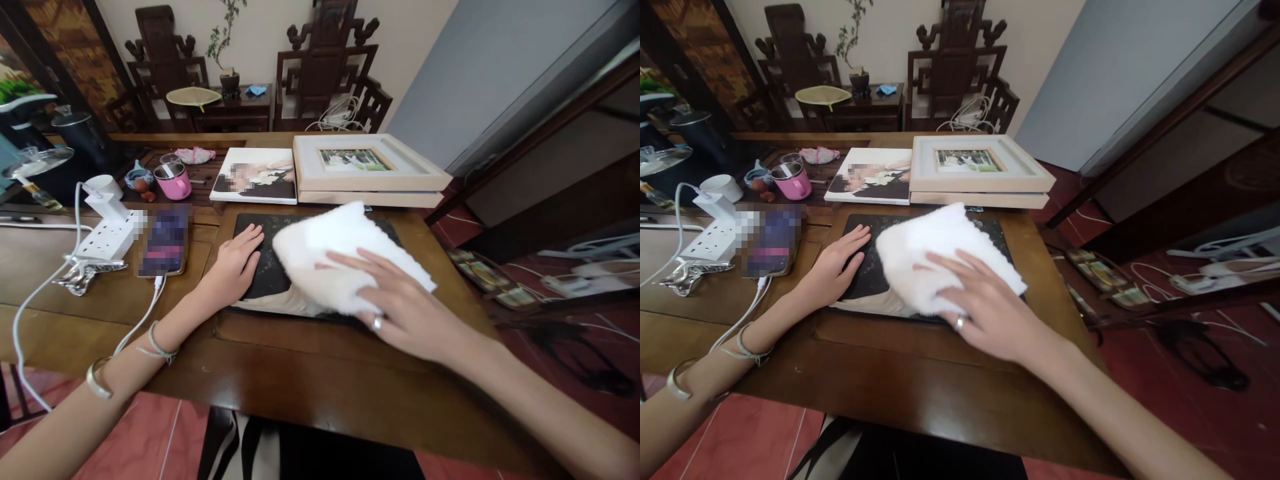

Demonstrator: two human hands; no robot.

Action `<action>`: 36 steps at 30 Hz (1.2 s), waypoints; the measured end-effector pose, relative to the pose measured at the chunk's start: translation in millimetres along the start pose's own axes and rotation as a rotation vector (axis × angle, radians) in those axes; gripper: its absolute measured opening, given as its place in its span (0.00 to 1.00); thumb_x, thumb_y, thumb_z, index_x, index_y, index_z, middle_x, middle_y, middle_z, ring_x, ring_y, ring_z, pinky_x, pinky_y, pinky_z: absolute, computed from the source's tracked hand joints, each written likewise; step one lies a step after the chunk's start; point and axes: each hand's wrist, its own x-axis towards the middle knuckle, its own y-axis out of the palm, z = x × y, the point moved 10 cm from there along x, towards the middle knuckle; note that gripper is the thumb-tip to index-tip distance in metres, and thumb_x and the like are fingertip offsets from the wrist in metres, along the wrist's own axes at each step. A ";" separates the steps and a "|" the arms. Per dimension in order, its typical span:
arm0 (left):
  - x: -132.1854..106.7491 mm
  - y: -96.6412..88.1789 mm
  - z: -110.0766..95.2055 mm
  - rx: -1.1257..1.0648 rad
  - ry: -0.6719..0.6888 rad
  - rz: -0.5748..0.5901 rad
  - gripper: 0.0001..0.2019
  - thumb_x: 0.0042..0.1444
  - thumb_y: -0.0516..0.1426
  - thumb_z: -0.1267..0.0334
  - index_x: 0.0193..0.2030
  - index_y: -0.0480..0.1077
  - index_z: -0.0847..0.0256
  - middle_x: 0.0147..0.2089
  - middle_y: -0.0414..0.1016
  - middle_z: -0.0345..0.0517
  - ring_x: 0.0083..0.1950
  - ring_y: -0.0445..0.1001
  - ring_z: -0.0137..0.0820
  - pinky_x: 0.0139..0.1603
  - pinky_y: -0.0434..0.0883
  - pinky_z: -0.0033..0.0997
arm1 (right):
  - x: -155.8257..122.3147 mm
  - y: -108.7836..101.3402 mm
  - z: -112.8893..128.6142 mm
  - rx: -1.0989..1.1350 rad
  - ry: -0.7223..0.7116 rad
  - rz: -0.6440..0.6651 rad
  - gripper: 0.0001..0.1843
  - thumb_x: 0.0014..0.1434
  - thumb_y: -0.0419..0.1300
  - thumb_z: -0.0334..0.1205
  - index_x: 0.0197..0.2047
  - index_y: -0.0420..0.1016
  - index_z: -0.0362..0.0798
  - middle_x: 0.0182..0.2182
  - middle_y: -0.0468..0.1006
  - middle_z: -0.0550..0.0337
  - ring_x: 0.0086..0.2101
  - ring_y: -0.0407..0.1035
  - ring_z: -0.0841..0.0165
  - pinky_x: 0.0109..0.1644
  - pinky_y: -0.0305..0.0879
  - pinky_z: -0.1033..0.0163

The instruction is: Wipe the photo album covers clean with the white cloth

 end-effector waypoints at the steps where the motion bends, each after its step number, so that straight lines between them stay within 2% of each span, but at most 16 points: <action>1: -0.3 0.1 0.4 -0.002 0.001 -0.001 0.21 0.67 0.46 0.65 0.63 0.65 0.67 0.69 0.62 0.59 0.72 0.56 0.41 0.69 0.59 0.55 | 7.7 0.8 -16.5 -0.036 0.053 -0.022 0.13 0.63 0.51 0.35 0.38 0.77 0.47 0.60 0.70 0.40 0.63 0.60 0.54 0.65 0.57 0.36; 4: -0.4 1.2 1.1 -0.010 0.005 0.000 0.21 0.67 0.46 0.65 0.63 0.64 0.66 0.69 0.62 0.58 0.72 0.56 0.41 0.69 0.58 0.54 | 27.7 2.4 -53.3 -0.120 0.223 -0.116 0.16 0.66 0.49 0.40 0.44 0.77 0.44 0.56 0.75 0.38 0.61 0.63 0.53 0.64 0.59 0.38; 6: 0.2 1.8 1.1 -0.011 0.009 -0.001 0.21 0.67 0.46 0.65 0.63 0.64 0.67 0.69 0.62 0.59 0.72 0.56 0.41 0.70 0.58 0.54 | 34.8 4.2 -59.0 -0.165 0.317 -0.162 0.17 0.66 0.49 0.41 0.46 0.77 0.42 0.53 0.77 0.38 0.61 0.63 0.51 0.63 0.59 0.37; 7: 0.6 2.1 1.0 -0.012 0.009 -0.001 0.21 0.67 0.46 0.65 0.64 0.64 0.67 0.69 0.62 0.59 0.72 0.56 0.41 0.70 0.58 0.54 | 36.3 5.5 -53.7 -0.181 0.337 -0.169 0.17 0.66 0.49 0.40 0.46 0.77 0.42 0.52 0.78 0.37 0.61 0.63 0.50 0.63 0.59 0.35; 9: 1.5 2.3 0.7 -0.015 0.009 -0.001 0.21 0.67 0.45 0.65 0.64 0.63 0.66 0.69 0.62 0.58 0.72 0.56 0.41 0.70 0.58 0.54 | 35.0 8.2 -27.1 -0.184 0.314 -0.155 0.16 0.64 0.50 0.37 0.45 0.78 0.42 0.54 0.76 0.38 0.62 0.61 0.47 0.62 0.57 0.32; 12: 2.1 1.3 -0.3 -0.016 0.004 -0.004 0.22 0.67 0.45 0.65 0.65 0.62 0.65 0.69 0.62 0.58 0.72 0.56 0.41 0.69 0.59 0.54 | 20.7 7.2 32.9 -0.115 0.220 -0.112 0.15 0.60 0.51 0.31 0.40 0.79 0.46 0.59 0.73 0.44 0.62 0.61 0.46 0.61 0.57 0.28; 14: 1.6 0.0 -1.6 -0.012 0.000 -0.008 0.22 0.67 0.45 0.65 0.65 0.62 0.65 0.69 0.62 0.58 0.72 0.56 0.41 0.69 0.59 0.55 | 6.4 2.0 69.6 -0.067 0.166 -0.103 0.13 0.58 0.52 0.30 0.34 0.79 0.48 0.59 0.72 0.44 0.61 0.62 0.45 0.60 0.60 0.29; 17: 0.3 -1.3 -4.0 -0.004 0.000 -0.006 0.21 0.67 0.46 0.65 0.64 0.63 0.67 0.69 0.62 0.59 0.72 0.56 0.41 0.69 0.59 0.55 | -8.1 -0.5 98.5 -0.020 0.100 -0.055 0.12 0.57 0.53 0.30 0.30 0.77 0.49 0.60 0.71 0.46 0.62 0.61 0.47 0.61 0.60 0.31; 20: -0.8 -1.9 -4.2 0.000 -0.007 -0.005 0.21 0.67 0.46 0.65 0.64 0.64 0.65 0.69 0.62 0.58 0.72 0.56 0.41 0.68 0.59 0.55 | -5.2 3.0 81.3 -0.013 0.123 0.011 0.12 0.56 0.53 0.31 0.33 0.78 0.49 0.63 0.67 0.47 0.64 0.57 0.47 0.62 0.57 0.30; 23: -1.5 -2.6 -2.3 -0.003 -0.010 -0.011 0.21 0.67 0.46 0.65 0.64 0.64 0.63 0.69 0.62 0.56 0.72 0.56 0.40 0.68 0.58 0.55 | 15.5 12.3 40.5 -0.034 0.150 0.097 0.13 0.57 0.54 0.30 0.38 0.79 0.47 0.68 0.58 0.45 0.67 0.48 0.45 0.64 0.52 0.28; 25: -1.7 -2.5 -1.4 -0.011 -0.004 -0.013 0.21 0.66 0.46 0.65 0.64 0.64 0.64 0.69 0.62 0.57 0.72 0.56 0.41 0.69 0.58 0.55 | 34.8 15.6 12.5 -0.069 0.161 0.105 0.14 0.57 0.54 0.30 0.42 0.79 0.46 0.69 0.54 0.47 0.68 0.42 0.45 0.65 0.50 0.29; 27: -1.8 -1.7 -0.9 -0.019 -0.001 -0.012 0.21 0.66 0.46 0.65 0.64 0.64 0.65 0.69 0.62 0.58 0.72 0.56 0.41 0.69 0.58 0.55 | 53.2 18.7 -11.3 -0.109 0.186 0.096 0.15 0.60 0.53 0.31 0.47 0.77 0.45 0.70 0.54 0.47 0.68 0.41 0.44 0.65 0.50 0.29; 29: -1.5 -0.2 -0.6 -0.019 -0.002 -0.007 0.21 0.67 0.46 0.64 0.64 0.64 0.65 0.69 0.62 0.58 0.72 0.56 0.41 0.69 0.58 0.55 | 66.5 22.8 -27.3 -0.141 0.219 0.097 0.17 0.62 0.52 0.32 0.51 0.76 0.45 0.68 0.57 0.48 0.68 0.45 0.43 0.64 0.51 0.29; 32: -0.8 1.5 -0.8 -0.006 -0.002 -0.007 0.22 0.67 0.46 0.64 0.64 0.63 0.67 0.69 0.61 0.59 0.72 0.56 0.41 0.69 0.58 0.53 | 71.2 26.0 -27.0 -0.169 0.246 0.099 0.19 0.61 0.52 0.31 0.53 0.76 0.46 0.67 0.61 0.49 0.67 0.48 0.42 0.64 0.50 0.28; 34: -0.4 1.5 -1.1 -0.001 -0.001 -0.006 0.22 0.67 0.45 0.64 0.65 0.62 0.67 0.69 0.61 0.59 0.72 0.56 0.41 0.69 0.58 0.53 | 63.4 25.8 -7.9 -0.163 0.232 0.108 0.20 0.58 0.54 0.29 0.51 0.77 0.47 0.66 0.62 0.49 0.66 0.49 0.42 0.64 0.48 0.27; 36: -0.5 0.5 -0.9 -0.003 -0.005 0.001 0.22 0.67 0.45 0.65 0.65 0.62 0.66 0.69 0.61 0.59 0.72 0.56 0.41 0.69 0.58 0.54 | 48.8 24.4 23.3 -0.128 0.193 0.123 0.17 0.54 0.57 0.29 0.46 0.79 0.49 0.66 0.62 0.48 0.66 0.50 0.41 0.64 0.49 0.27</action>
